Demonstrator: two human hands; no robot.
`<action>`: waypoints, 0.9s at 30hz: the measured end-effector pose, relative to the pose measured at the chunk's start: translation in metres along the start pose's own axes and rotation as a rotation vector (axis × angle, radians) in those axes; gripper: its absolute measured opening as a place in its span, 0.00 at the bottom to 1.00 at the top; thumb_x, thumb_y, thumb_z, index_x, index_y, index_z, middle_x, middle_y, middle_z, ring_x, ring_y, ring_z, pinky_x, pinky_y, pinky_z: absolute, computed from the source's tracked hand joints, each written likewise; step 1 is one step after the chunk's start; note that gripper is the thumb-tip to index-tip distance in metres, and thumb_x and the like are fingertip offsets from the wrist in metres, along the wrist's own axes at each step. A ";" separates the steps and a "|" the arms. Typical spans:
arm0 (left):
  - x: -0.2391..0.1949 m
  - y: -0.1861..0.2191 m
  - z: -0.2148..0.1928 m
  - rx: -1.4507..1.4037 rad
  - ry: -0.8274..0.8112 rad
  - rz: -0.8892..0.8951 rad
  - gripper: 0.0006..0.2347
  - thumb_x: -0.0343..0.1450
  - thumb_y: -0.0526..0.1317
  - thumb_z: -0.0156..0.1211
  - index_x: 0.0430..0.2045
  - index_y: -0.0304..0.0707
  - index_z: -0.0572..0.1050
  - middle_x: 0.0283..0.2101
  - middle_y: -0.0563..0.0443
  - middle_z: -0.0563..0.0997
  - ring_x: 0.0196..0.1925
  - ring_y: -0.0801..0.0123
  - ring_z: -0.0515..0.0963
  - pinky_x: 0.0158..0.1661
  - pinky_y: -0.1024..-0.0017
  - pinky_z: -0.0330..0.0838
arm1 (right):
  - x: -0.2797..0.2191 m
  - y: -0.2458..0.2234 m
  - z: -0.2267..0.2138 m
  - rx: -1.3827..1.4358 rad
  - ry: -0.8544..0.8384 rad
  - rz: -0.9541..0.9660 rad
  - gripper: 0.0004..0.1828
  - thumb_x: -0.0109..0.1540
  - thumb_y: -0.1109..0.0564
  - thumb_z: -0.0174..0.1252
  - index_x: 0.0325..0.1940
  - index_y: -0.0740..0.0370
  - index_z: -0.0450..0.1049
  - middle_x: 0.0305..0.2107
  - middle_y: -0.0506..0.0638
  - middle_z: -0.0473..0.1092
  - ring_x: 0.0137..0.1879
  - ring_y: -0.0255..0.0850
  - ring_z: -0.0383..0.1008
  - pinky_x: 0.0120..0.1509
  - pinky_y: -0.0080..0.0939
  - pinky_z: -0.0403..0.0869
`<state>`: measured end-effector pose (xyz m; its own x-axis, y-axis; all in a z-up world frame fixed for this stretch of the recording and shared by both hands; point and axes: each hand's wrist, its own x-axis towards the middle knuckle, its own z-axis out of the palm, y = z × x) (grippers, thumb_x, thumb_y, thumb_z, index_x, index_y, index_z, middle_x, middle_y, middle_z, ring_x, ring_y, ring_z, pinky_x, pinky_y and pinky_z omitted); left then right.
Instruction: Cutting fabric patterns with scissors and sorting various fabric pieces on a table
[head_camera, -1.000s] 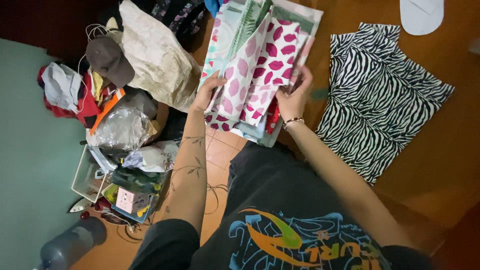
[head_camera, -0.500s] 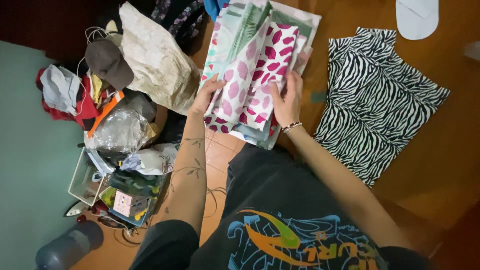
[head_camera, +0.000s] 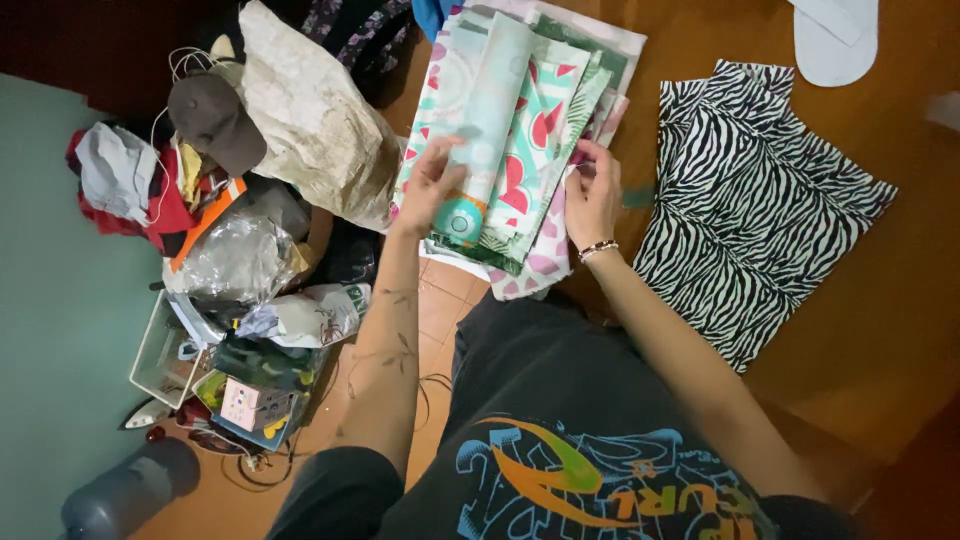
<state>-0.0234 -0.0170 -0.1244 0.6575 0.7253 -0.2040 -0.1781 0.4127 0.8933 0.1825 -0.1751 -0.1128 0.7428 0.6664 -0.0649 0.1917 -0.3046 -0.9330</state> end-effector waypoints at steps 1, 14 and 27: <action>-0.005 0.009 0.015 0.239 -0.003 0.061 0.14 0.70 0.27 0.54 0.48 0.44 0.72 0.47 0.47 0.80 0.48 0.66 0.79 0.50 0.70 0.74 | -0.002 0.002 -0.001 -0.071 0.006 -0.006 0.22 0.63 0.62 0.53 0.61 0.50 0.70 0.50 0.57 0.65 0.49 0.57 0.78 0.51 0.49 0.80; -0.032 0.030 0.151 1.555 0.074 -0.068 0.39 0.53 0.56 0.78 0.59 0.43 0.73 0.68 0.41 0.64 0.71 0.28 0.56 0.63 0.32 0.60 | 0.006 0.056 -0.007 -0.405 -0.099 -0.141 0.21 0.55 0.49 0.70 0.52 0.49 0.79 0.51 0.50 0.59 0.56 0.50 0.62 0.65 0.49 0.66; -0.019 -0.022 0.089 1.363 0.203 -0.060 0.19 0.66 0.40 0.54 0.52 0.60 0.76 0.64 0.35 0.70 0.52 0.34 0.79 0.51 0.43 0.76 | 0.007 0.043 -0.020 -0.375 -0.207 -0.058 0.10 0.59 0.47 0.65 0.40 0.52 0.80 0.34 0.54 0.71 0.43 0.53 0.77 0.48 0.48 0.76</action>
<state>0.0337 -0.0888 -0.1044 0.5005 0.8411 -0.2050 0.7748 -0.3295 0.5396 0.2087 -0.1968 -0.1462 0.5867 0.8006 -0.1219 0.4773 -0.4635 -0.7466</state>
